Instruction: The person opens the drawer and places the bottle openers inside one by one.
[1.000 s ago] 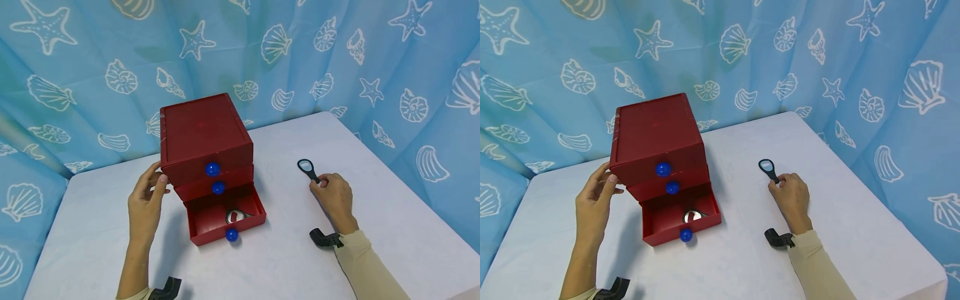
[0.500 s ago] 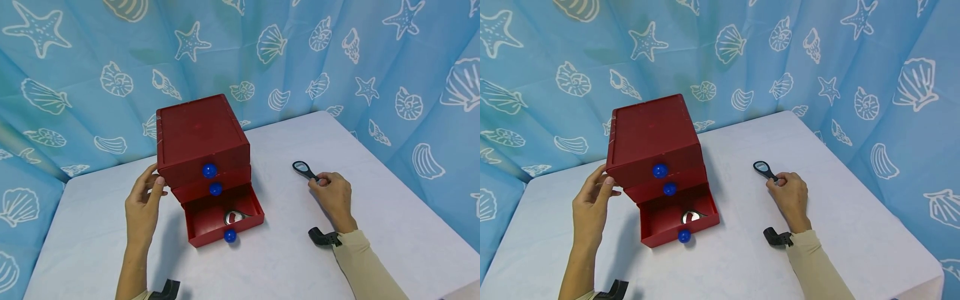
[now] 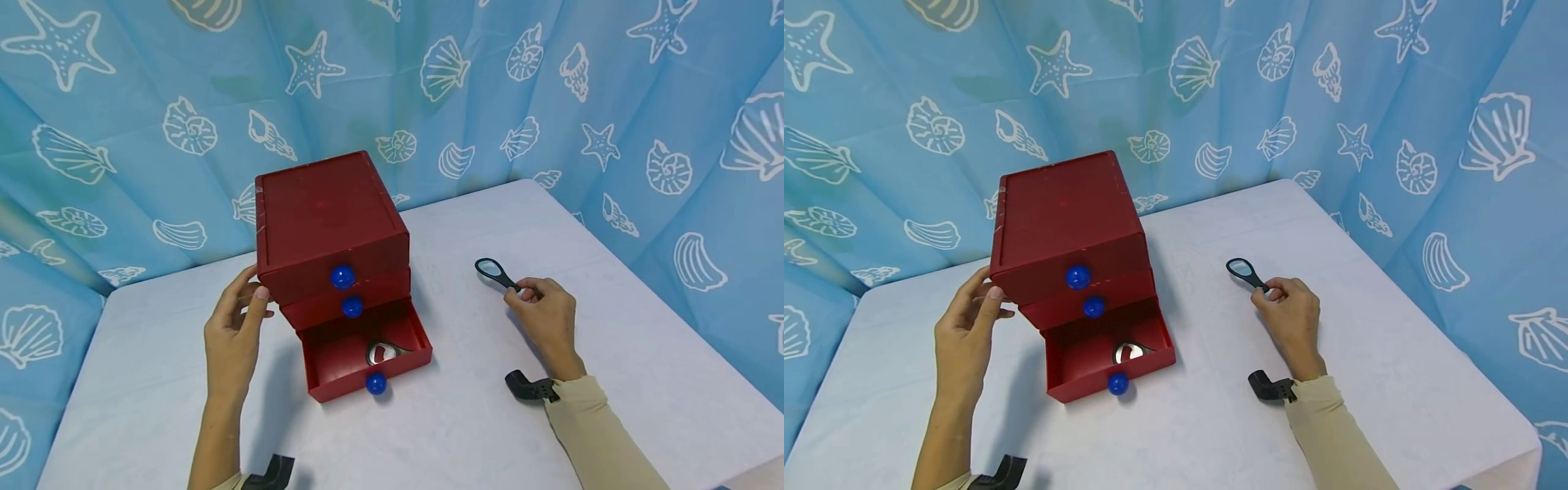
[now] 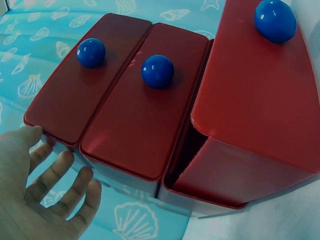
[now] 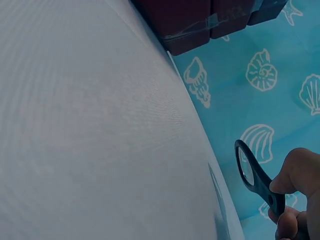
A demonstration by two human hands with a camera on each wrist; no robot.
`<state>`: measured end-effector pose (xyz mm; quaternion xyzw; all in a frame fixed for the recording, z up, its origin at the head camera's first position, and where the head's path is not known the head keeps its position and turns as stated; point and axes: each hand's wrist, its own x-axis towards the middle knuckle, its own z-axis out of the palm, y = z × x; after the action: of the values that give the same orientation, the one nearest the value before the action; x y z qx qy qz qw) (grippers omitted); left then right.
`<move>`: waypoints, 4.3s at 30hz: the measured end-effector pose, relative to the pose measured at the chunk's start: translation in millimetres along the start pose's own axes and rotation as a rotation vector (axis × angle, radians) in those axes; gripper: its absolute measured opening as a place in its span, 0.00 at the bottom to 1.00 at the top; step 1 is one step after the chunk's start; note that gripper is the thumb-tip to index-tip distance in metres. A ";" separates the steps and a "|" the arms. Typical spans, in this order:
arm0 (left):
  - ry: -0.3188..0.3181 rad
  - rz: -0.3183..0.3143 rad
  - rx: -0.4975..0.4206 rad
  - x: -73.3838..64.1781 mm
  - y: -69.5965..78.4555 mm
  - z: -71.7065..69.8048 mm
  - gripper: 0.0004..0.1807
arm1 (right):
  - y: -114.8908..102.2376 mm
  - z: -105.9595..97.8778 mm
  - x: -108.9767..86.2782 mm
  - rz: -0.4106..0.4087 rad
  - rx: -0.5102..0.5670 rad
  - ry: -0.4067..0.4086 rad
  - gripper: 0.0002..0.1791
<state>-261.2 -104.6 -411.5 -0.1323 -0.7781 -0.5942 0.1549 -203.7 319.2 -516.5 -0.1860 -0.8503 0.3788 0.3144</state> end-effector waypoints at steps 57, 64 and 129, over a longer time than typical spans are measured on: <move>-0.005 -0.005 -0.004 0.3 -0.1 0.3 0.23 | -16.5 0.0 -4.9 -0.045 0.133 -0.057 0.06; -0.007 -0.001 -0.006 0.6 -0.2 0.3 0.23 | -16.9 1.8 -6.8 -0.065 0.137 -0.065 0.05; -0.010 0.002 -0.017 1.8 -0.5 0.1 0.22 | -23.0 6.2 -12.4 -0.182 0.167 -0.098 0.04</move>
<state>-263.0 -104.6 -411.3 -0.1371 -0.7737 -0.5999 0.1505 -200.6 294.2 -507.1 -0.0623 -0.8435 0.4269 0.3200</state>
